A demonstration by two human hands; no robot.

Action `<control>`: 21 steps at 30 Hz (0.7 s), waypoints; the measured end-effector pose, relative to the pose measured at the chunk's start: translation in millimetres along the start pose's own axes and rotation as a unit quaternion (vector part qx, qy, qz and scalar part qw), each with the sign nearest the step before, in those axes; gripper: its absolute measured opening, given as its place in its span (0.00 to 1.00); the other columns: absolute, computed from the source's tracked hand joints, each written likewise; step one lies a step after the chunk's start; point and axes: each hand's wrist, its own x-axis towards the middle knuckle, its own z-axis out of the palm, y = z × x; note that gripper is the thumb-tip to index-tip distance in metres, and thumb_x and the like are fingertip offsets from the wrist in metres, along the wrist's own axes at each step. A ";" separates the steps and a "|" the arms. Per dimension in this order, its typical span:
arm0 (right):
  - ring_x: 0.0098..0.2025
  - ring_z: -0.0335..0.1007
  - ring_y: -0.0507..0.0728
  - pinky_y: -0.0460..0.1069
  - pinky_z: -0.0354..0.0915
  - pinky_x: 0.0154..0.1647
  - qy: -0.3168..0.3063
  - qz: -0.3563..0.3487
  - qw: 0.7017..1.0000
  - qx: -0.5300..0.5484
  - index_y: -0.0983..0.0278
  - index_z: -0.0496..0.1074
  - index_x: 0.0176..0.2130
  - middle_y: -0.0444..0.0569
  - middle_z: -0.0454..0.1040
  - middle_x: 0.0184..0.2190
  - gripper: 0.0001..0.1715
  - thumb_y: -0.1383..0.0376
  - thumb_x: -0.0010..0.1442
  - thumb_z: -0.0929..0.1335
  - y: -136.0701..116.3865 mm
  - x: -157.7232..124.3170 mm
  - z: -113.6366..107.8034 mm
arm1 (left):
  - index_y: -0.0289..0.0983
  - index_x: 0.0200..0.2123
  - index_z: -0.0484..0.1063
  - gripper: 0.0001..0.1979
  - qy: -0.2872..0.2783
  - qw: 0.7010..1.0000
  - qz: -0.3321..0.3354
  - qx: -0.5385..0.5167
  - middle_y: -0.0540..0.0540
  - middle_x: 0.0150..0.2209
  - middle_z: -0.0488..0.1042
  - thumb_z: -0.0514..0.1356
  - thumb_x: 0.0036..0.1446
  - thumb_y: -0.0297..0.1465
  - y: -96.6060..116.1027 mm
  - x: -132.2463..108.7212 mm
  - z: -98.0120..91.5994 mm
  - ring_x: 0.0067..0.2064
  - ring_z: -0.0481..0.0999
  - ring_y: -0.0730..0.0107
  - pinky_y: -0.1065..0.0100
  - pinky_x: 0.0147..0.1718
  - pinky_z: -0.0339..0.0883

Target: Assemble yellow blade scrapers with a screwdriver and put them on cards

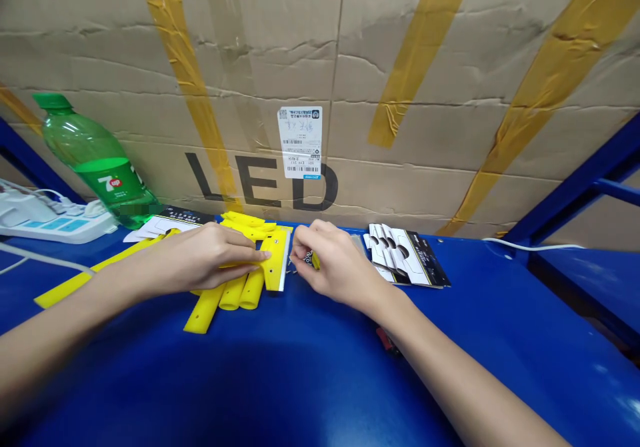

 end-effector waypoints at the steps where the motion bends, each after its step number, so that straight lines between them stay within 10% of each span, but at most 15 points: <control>1: 0.36 0.65 0.56 0.50 0.60 0.37 0.018 -0.024 1.000 -0.008 0.60 0.59 0.30 0.48 0.72 0.31 0.14 0.73 0.62 0.66 -4.1 0.6 -0.5 | 0.38 0.39 0.81 0.13 -0.016 1.000 0.005 0.001 0.46 0.28 0.80 0.56 0.68 0.32 0.9 0.8 -1.6 0.28 0.77 0.67 0.67 0.27 0.64; 11: 0.35 0.64 0.59 0.55 0.59 0.35 -0.053 -0.216 0.955 -0.194 0.62 0.71 0.32 0.51 0.79 0.32 0.18 0.74 0.69 0.59 -28.6 -0.3 2.2 | 0.36 0.44 0.81 0.11 -0.033 0.999 -0.017 -0.040 0.45 0.34 0.84 0.59 0.65 0.29 2.1 3.6 -11.8 0.31 0.81 0.64 0.67 0.29 0.67; 21: 0.42 0.73 0.59 0.53 0.66 0.39 0.031 -0.040 0.998 0.038 0.60 0.61 0.30 0.49 0.73 0.32 0.11 0.73 0.60 0.65 -26.4 -9.1 0.3 | 0.36 0.43 0.81 0.10 -0.006 0.999 0.000 -0.039 0.45 0.32 0.84 0.59 0.65 0.29 -0.1 1.1 -2.6 0.29 0.81 0.66 0.68 0.27 0.67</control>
